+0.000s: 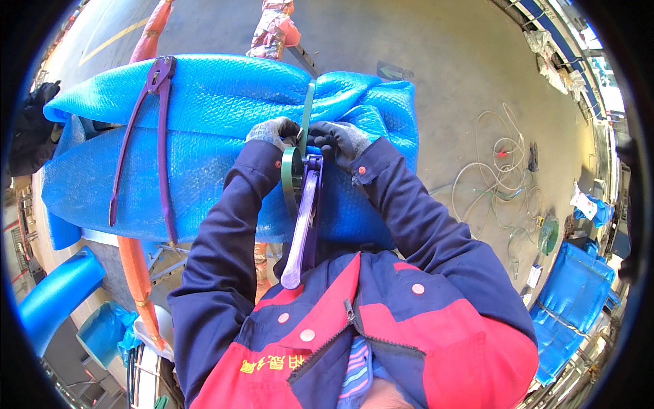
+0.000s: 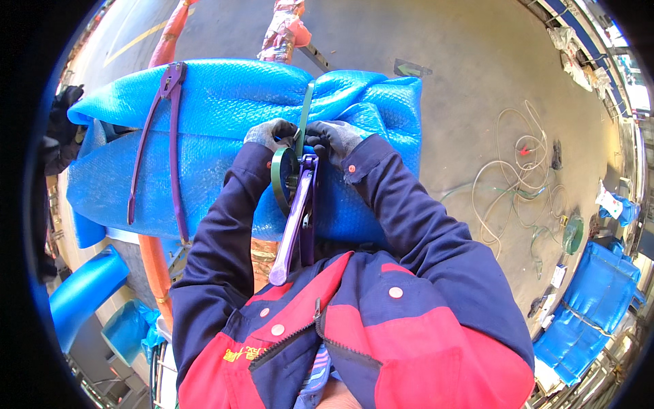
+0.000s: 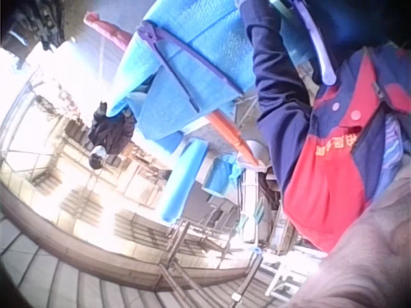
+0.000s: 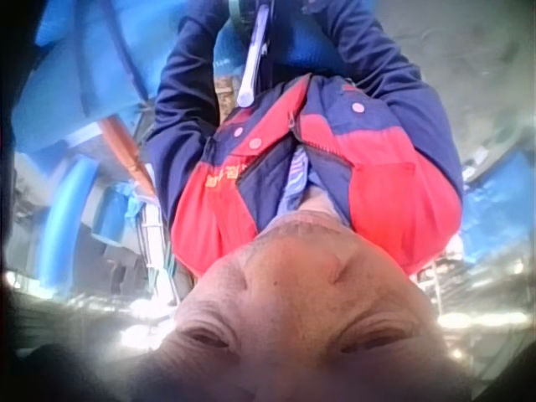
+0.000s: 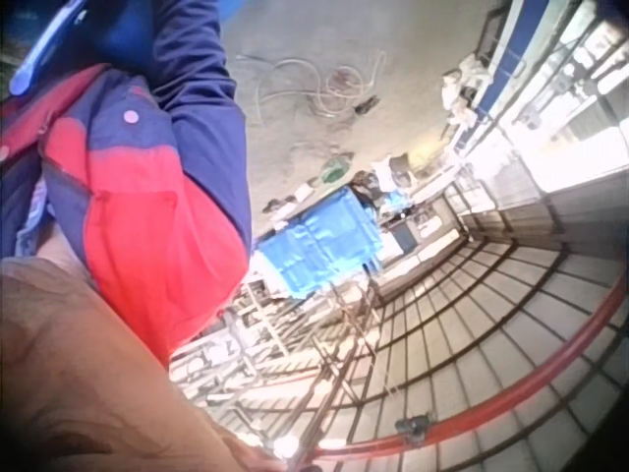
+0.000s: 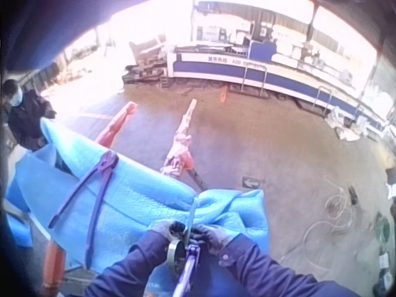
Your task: The person secures a large blue-wrapped cylindrical object using green plastic straps and a purple ratchet tensioner. They thread the strap through the ratchet, pull it tight, and lock it in place, repeating the process at multiple points along the object.
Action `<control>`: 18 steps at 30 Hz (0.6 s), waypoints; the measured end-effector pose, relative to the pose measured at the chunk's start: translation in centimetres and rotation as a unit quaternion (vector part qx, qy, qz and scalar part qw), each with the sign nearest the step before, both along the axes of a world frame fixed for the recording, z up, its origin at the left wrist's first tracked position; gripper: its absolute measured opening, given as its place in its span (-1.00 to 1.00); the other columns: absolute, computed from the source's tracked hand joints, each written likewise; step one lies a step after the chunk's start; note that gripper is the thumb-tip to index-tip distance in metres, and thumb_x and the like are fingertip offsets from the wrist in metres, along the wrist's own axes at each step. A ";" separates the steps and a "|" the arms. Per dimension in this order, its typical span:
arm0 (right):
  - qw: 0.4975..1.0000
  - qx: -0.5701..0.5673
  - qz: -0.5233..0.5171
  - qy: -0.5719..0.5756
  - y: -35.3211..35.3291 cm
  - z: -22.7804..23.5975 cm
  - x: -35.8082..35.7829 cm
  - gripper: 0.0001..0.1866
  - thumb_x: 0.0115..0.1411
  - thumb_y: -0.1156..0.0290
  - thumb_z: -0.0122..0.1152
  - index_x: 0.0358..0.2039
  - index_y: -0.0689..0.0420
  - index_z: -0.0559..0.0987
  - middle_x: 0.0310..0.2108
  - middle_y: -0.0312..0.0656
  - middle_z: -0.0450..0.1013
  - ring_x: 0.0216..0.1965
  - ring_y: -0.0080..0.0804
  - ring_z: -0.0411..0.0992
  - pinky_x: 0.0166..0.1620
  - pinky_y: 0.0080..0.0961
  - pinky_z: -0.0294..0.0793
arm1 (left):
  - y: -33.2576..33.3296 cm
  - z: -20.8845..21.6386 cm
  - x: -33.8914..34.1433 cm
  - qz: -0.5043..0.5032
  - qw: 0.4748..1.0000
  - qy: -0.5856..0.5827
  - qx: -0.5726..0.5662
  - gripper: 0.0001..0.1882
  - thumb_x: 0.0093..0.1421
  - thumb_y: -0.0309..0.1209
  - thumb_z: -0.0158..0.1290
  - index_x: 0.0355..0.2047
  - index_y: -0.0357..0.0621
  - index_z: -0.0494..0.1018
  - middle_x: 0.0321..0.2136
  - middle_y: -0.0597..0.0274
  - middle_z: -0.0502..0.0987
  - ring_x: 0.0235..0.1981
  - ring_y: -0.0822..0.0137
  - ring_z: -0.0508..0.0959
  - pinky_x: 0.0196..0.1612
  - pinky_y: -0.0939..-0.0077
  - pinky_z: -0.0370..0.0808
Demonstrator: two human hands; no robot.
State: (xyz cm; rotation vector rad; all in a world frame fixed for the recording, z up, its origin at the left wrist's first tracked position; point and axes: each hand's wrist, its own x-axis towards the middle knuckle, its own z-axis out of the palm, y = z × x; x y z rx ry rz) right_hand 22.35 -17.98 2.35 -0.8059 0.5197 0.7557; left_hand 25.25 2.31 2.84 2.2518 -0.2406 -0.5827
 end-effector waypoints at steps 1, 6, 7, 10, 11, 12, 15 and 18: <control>1.000 0.001 0.002 -0.008 -0.1 -0.1 -0.1 -0.73 0.42 0.36 -0.03 -0.03 0.19 0.56 -0.35 -0.44 0.50 -0.49 -0.82 0.34 -0.55 -0.90 0.33 | -0.1 0.0 -0.1 0.002 1.000 -0.006 0.016 -0.74 0.11 -0.54 0.23 -0.15 -0.13 0.60 -0.27 0.08 0.67 -0.26 0.23 0.67 -0.12 0.41 0.58; 1.000 -0.017 -0.007 -0.012 -0.3 -0.4 -0.3 -0.75 0.39 0.31 0.07 -0.06 0.16 0.58 -0.34 -0.44 0.51 -0.49 -0.83 0.34 -0.57 -0.89 0.30 | -0.1 0.1 -0.9 -0.023 0.994 -0.078 0.069 -0.79 0.15 -0.47 0.20 -0.17 -0.09 0.59 -0.23 0.05 0.64 -0.22 0.16 0.67 -0.14 0.36 0.59; 1.000 -0.015 -0.012 -0.016 -0.4 -0.4 -0.4 -0.75 0.38 0.30 0.08 -0.07 0.15 0.59 -0.34 -0.44 0.51 -0.49 -0.83 0.33 -0.57 -0.88 0.30 | -0.1 0.0 -1.2 -0.027 0.990 -0.107 0.091 -0.82 0.16 -0.44 0.17 -0.19 -0.03 0.58 -0.25 0.07 0.62 -0.24 0.10 0.65 -0.16 0.32 0.59; 0.999 -0.024 -0.023 -0.012 -0.4 -0.2 -0.7 -0.76 0.35 0.27 0.14 -0.10 0.14 0.60 -0.33 -0.42 0.52 -0.48 -0.81 0.33 -0.55 -0.86 0.30 | 0.0 -0.3 -1.9 -0.011 0.981 -0.143 0.131 -0.85 0.14 -0.43 0.16 -0.24 0.00 0.57 -0.31 0.11 0.60 -0.26 0.06 0.64 -0.19 0.26 0.59; 0.999 -0.024 -0.025 -0.011 -0.3 -0.2 -0.8 -0.76 0.35 0.28 0.15 -0.10 0.14 0.60 -0.33 -0.42 0.52 -0.48 -0.80 0.33 -0.55 -0.86 0.31 | 0.0 -0.5 -1.9 -0.026 0.974 -0.153 0.168 -0.83 0.13 -0.40 0.16 -0.23 0.04 0.55 -0.31 0.15 0.57 -0.25 0.05 0.62 -0.21 0.20 0.59; 0.999 -0.018 -0.031 -0.014 -0.3 -0.1 -0.8 -0.76 0.35 0.28 0.16 -0.10 0.14 0.61 -0.33 -0.41 0.51 -0.48 -0.79 0.32 -0.55 -0.85 0.31 | 0.1 -0.7 -2.0 -0.043 0.970 -0.156 0.184 -0.82 0.13 -0.39 0.16 -0.22 0.05 0.54 -0.29 0.15 0.57 -0.24 0.05 0.62 -0.21 0.19 0.59; 0.998 -0.031 -0.050 -0.022 -0.3 -0.1 -0.9 -0.79 0.38 0.32 0.10 -0.15 0.18 0.56 -0.45 -0.35 0.44 -0.55 -0.69 0.33 -0.55 -0.74 0.32 | 0.5 -1.6 -1.5 -0.102 0.957 -0.158 0.222 -0.75 0.15 -0.34 0.15 -0.13 0.11 0.51 -0.20 0.14 0.56 -0.19 0.05 0.62 -0.19 0.18 0.59; 0.998 -0.025 -0.046 -0.018 -0.5 -0.2 -0.9 -0.78 0.38 0.31 0.10 -0.16 0.19 0.56 -0.47 -0.35 0.41 -0.55 -0.67 0.33 -0.54 -0.73 0.33 | 0.9 -2.3 -1.2 -0.143 0.950 -0.201 0.194 -0.73 0.12 -0.39 0.18 -0.13 0.07 0.53 -0.21 0.12 0.57 -0.18 0.05 0.62 -0.17 0.23 0.59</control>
